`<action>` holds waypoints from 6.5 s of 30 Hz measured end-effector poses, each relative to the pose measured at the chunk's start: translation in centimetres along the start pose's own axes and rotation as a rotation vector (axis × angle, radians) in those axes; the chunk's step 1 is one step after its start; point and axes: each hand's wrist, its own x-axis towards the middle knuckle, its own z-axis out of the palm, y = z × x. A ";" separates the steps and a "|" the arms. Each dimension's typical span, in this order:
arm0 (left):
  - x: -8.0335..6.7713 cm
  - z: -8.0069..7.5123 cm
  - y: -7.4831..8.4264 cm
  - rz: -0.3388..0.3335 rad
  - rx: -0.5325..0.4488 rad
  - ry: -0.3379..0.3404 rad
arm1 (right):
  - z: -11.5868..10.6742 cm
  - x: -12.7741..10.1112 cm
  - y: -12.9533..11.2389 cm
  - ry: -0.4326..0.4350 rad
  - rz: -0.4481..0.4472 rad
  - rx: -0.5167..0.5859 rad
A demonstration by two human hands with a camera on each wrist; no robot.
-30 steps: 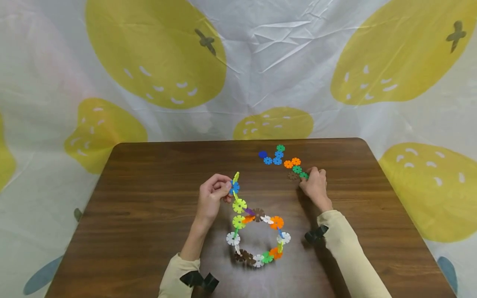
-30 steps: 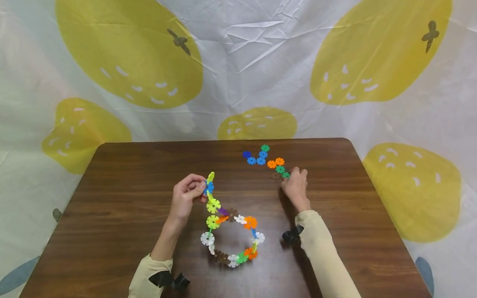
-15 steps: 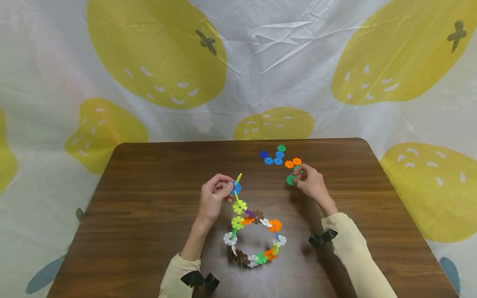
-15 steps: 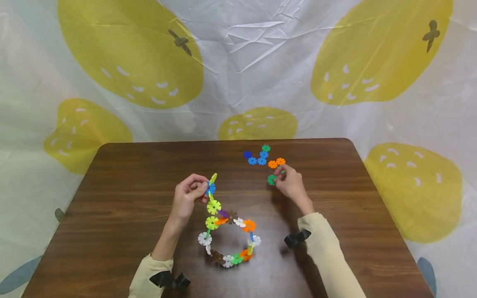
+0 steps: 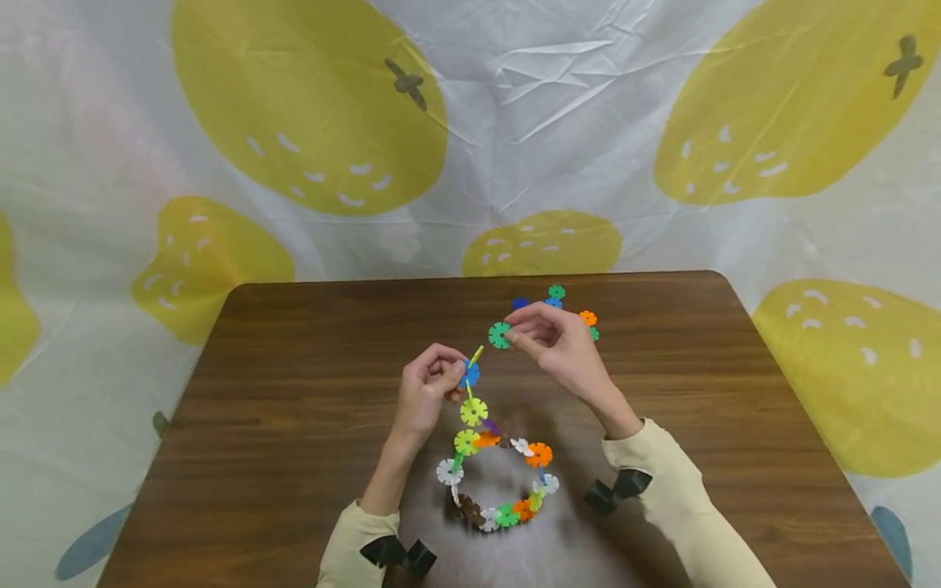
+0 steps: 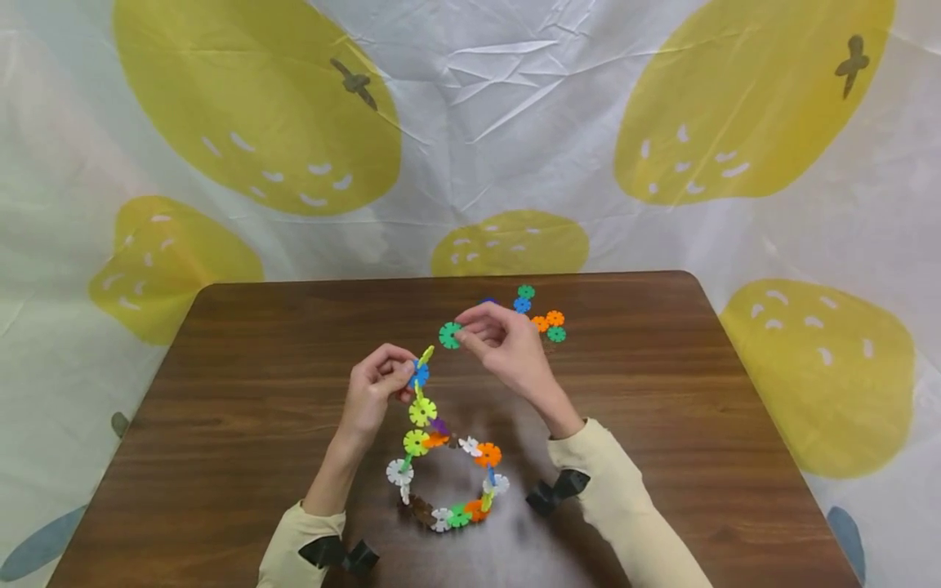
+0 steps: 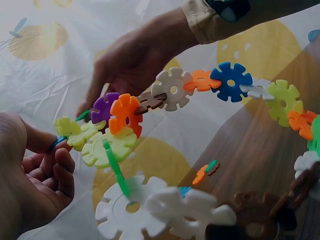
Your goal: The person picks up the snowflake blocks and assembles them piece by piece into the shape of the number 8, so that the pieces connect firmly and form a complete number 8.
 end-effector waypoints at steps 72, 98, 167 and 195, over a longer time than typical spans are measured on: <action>0.9 -1.8 1.9 0.025 0.073 0.201 | -5.0 0.9 11.7 0.250 0.329 -0.349; 0.6 -1.4 2.4 0.039 0.007 0.130 | -5.0 -0.1 13.2 0.156 0.236 -0.450; 0.4 -0.1 1.6 -0.126 0.215 0.117 | 3.0 0.4 2.4 -0.100 -0.229 0.159; 0.9 -1.7 0.7 -0.073 0.465 0.092 | -1.3 1.4 10.2 0.237 0.217 -0.171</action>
